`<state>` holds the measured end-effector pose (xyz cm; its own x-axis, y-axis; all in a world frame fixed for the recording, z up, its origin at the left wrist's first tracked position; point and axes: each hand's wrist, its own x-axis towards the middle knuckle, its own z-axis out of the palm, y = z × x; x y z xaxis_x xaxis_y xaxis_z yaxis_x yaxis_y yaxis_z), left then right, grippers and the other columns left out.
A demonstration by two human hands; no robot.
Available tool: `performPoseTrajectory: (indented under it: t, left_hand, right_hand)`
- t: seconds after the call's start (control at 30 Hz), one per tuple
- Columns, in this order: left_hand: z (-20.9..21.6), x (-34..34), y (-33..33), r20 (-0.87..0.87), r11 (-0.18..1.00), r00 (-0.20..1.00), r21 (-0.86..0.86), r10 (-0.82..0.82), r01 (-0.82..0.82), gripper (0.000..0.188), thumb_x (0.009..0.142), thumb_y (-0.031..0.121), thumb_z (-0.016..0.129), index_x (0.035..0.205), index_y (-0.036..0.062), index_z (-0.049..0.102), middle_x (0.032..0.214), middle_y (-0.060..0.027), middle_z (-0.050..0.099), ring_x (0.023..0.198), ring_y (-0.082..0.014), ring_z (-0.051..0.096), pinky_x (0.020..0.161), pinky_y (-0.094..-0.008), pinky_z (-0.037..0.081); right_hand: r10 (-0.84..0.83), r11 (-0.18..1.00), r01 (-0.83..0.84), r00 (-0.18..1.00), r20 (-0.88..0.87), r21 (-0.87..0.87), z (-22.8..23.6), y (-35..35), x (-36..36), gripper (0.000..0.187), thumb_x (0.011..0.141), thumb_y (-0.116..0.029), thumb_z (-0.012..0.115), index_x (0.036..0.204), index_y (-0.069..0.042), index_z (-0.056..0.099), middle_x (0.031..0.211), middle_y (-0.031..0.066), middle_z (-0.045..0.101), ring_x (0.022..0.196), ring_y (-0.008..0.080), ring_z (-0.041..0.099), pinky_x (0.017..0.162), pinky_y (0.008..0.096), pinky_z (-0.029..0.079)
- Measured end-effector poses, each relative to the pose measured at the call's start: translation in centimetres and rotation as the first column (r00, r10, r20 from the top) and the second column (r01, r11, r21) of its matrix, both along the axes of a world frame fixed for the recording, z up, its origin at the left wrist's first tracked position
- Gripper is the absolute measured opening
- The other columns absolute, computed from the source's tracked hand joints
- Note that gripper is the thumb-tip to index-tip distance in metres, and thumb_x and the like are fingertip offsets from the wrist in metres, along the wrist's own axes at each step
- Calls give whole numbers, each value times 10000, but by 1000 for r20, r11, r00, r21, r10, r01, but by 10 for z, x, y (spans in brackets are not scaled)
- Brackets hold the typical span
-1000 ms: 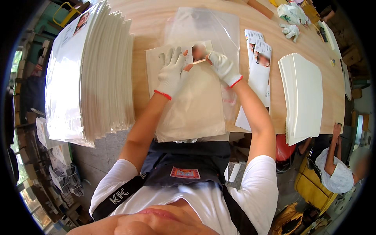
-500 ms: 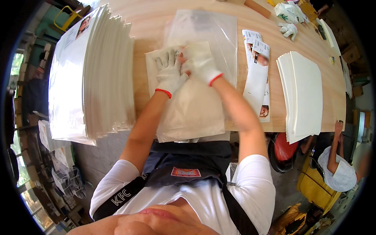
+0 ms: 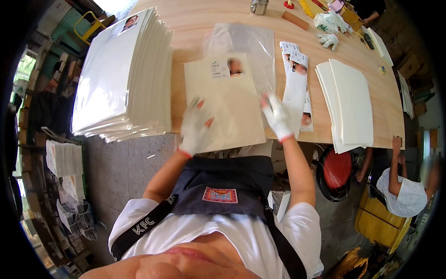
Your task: The person repeatedly picks up a white rectangular sheet and a clear plastic sleeve from stacks on a table. They insert the sheet into the sleeve, smooth it out, and place the packaged item onto a growing pile. This process is repeated continuously.
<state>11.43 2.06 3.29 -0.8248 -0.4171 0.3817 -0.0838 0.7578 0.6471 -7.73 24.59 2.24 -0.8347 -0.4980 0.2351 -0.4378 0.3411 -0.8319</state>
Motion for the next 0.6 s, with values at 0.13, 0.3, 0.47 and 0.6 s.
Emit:
performPoseTrajectory:
  t: [0.13,0.3,0.47,0.6]
  left_hand:
    - [-53,95,18,166,845,915,353,367,-403,388,777,228,672,1083,51,515,1056,-183,534,957,-327,525,821,-385,422]
    - [-13,88,4,241,865,970,476,44,-157,286,879,247,561,1019,5,502,847,-152,577,732,-291,555,681,-360,444]
    - [103,58,-10,-14,850,999,526,-41,42,202,885,193,545,937,8,486,802,-128,565,713,-227,562,641,-343,432]
    - [196,83,-12,-25,974,989,171,-149,151,77,868,94,537,901,42,491,731,-70,465,607,-127,466,575,-269,400]
  right_hand:
    - [-117,832,72,992,46,551,12,70,78,506,883,-523,457,791,-49,607,643,154,620,600,304,614,531,413,458]
    - [-82,985,170,328,941,26,-7,71,110,543,879,-596,430,879,-75,582,657,62,603,459,116,485,393,247,366]
    - [416,820,391,94,905,-418,-2,43,127,442,898,-531,455,988,-107,540,670,10,564,436,89,424,382,196,331]
    - [482,804,255,249,840,-537,13,17,147,215,928,-325,529,1005,-124,529,686,-17,556,537,75,519,399,193,377]
